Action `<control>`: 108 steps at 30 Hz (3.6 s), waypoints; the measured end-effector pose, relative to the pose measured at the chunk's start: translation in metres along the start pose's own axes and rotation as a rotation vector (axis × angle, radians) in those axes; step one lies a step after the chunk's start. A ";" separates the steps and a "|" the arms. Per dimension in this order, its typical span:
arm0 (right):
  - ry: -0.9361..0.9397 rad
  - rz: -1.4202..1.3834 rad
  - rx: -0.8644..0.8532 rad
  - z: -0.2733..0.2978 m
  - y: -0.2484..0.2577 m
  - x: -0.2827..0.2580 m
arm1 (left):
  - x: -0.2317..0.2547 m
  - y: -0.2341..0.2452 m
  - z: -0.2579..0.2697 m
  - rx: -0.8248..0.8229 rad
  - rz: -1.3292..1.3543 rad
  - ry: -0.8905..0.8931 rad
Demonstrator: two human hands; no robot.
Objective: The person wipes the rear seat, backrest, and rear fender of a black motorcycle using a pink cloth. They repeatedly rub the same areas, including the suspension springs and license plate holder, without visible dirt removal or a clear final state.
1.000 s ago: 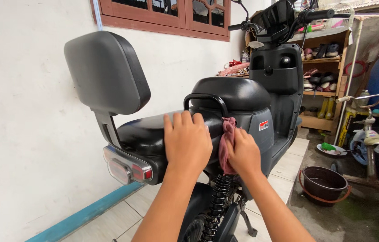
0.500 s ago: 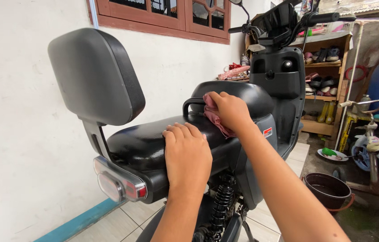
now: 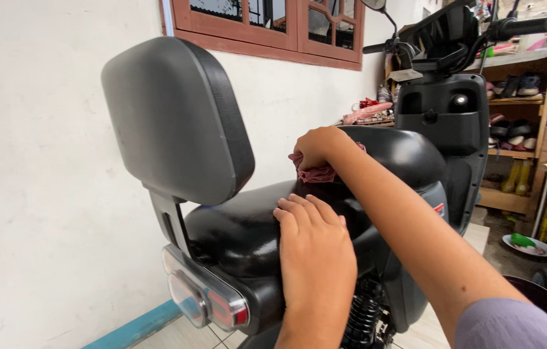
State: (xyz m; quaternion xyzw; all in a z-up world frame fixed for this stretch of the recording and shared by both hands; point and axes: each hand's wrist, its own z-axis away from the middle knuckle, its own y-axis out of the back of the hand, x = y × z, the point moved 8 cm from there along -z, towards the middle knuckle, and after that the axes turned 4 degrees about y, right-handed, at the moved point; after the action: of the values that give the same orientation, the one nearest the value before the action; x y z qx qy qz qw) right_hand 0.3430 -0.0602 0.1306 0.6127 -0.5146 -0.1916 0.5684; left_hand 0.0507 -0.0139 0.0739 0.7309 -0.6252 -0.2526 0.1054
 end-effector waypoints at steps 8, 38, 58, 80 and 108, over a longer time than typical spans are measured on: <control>-0.107 -0.376 -0.153 -0.006 -0.024 0.024 | 0.000 -0.006 -0.001 -0.019 -0.017 -0.005; -0.343 -0.170 0.854 0.322 -0.077 0.005 | 0.010 0.014 0.013 0.126 -0.034 0.007; -0.513 -0.236 1.066 0.312 -0.099 0.008 | 0.009 0.020 0.008 0.145 0.017 0.034; -0.520 -0.230 1.101 0.284 -0.059 0.052 | 0.115 -0.083 -0.069 -0.155 -0.006 -0.088; -0.486 -0.167 1.095 0.297 -0.064 0.030 | 0.146 -0.103 -0.087 -0.250 0.352 -0.092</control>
State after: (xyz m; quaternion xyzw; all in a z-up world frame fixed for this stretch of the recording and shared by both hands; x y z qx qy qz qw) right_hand 0.1375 -0.2449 0.0008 0.7931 -0.6038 -0.0772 0.0194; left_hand 0.1965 -0.1490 0.0647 0.5794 -0.7112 -0.3388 0.2089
